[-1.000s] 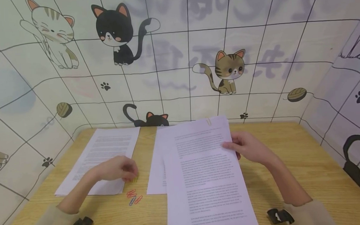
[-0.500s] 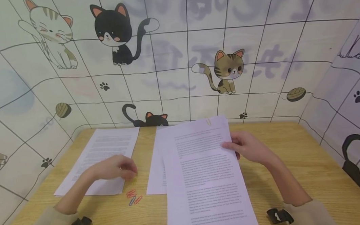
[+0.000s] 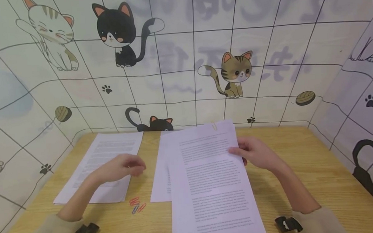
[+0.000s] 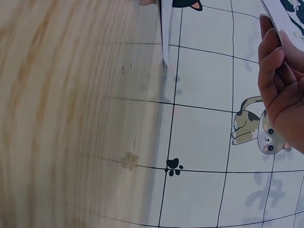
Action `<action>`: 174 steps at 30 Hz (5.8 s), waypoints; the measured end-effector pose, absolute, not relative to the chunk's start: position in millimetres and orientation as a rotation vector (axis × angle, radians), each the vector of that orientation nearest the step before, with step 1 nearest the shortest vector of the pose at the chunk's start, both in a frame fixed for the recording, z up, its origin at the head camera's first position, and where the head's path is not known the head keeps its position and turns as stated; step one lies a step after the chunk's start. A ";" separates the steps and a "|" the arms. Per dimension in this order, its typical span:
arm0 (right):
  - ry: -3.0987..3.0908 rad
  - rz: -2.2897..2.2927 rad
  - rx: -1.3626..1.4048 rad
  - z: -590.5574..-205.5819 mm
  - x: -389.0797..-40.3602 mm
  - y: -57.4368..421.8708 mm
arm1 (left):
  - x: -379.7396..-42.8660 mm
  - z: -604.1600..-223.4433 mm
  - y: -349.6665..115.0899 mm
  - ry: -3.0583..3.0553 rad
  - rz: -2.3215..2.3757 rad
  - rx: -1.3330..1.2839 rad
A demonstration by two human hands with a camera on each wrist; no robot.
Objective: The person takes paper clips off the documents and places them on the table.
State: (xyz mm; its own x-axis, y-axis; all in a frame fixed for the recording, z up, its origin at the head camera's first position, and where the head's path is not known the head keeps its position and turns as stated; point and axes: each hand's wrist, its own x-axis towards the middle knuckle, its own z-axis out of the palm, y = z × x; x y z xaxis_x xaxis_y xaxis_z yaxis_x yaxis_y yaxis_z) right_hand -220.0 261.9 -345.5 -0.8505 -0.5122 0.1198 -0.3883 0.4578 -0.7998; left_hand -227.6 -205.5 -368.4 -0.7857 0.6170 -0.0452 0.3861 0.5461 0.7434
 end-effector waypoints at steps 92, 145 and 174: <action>2.384 -1.431 -0.884 -350.1 -215.1 243.4 | -253.5 -320.9 -4.5 2.724 1.711 0.910; 2.415 -1.418 -0.863 -355.8 -218.8 245.4 | -234.7 -320.5 -91.3 2.718 1.770 1.022; 2.447 -1.407 -0.801 -356.1 -219.1 246.2 | -221.4 -347.0 -159.9 2.747 1.350 0.893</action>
